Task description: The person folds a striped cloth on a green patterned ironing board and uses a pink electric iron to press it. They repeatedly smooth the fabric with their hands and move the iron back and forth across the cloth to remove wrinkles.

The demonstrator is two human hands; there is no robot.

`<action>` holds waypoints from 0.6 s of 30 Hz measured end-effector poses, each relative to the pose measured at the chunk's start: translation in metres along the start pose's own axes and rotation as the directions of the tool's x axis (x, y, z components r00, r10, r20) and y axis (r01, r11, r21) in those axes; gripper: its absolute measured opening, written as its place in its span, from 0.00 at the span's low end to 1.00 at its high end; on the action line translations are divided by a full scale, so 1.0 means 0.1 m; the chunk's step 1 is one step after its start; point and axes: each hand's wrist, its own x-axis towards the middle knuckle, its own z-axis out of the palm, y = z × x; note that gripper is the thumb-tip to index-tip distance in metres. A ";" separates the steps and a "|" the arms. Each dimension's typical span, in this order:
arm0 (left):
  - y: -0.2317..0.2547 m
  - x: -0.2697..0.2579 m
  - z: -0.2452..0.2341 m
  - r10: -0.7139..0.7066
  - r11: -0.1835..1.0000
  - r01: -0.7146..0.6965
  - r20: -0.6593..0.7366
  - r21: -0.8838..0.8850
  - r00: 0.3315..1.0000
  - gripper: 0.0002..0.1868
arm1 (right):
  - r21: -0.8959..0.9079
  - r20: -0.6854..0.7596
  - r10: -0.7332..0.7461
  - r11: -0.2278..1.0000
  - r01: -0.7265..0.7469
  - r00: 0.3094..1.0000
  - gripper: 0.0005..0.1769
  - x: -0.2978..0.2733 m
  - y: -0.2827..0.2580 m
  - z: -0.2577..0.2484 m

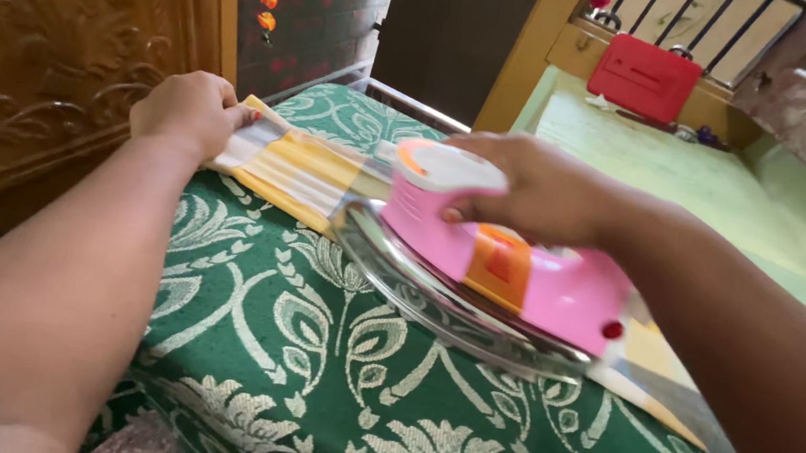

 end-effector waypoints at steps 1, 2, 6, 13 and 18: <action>-0.02 0.00 -0.01 -0.005 1.000 0.005 -0.004 0.000 1.000 0.18 | 0.028 0.017 0.153 0.988 -0.154 0.988 0.37 -0.14 0.06 -0.02; -0.04 0.01 -0.01 -0.009 1.000 0.009 -0.008 0.000 1.000 0.17 | 0.052 0.037 0.302 0.951 -0.304 0.952 0.40 -0.27 0.14 -0.03; -0.08 0.09 0.07 -0.022 0.999 0.021 -0.040 -0.026 0.999 0.18 | -0.065 -0.073 -0.062 0.996 0.057 0.995 0.38 -0.74 0.40 -0.11; -0.29 0.26 0.21 0.016 0.969 -0.013 0.010 -0.248 1.000 0.20 | 0.053 0.033 0.650 0.757 -0.651 0.759 0.44 -1.20 0.41 -0.22; -0.34 0.30 0.27 0.032 0.901 -0.009 0.046 -0.435 0.998 0.18 | 0.080 -0.009 0.459 0.886 -0.457 0.888 0.41 -1.01 0.48 -0.19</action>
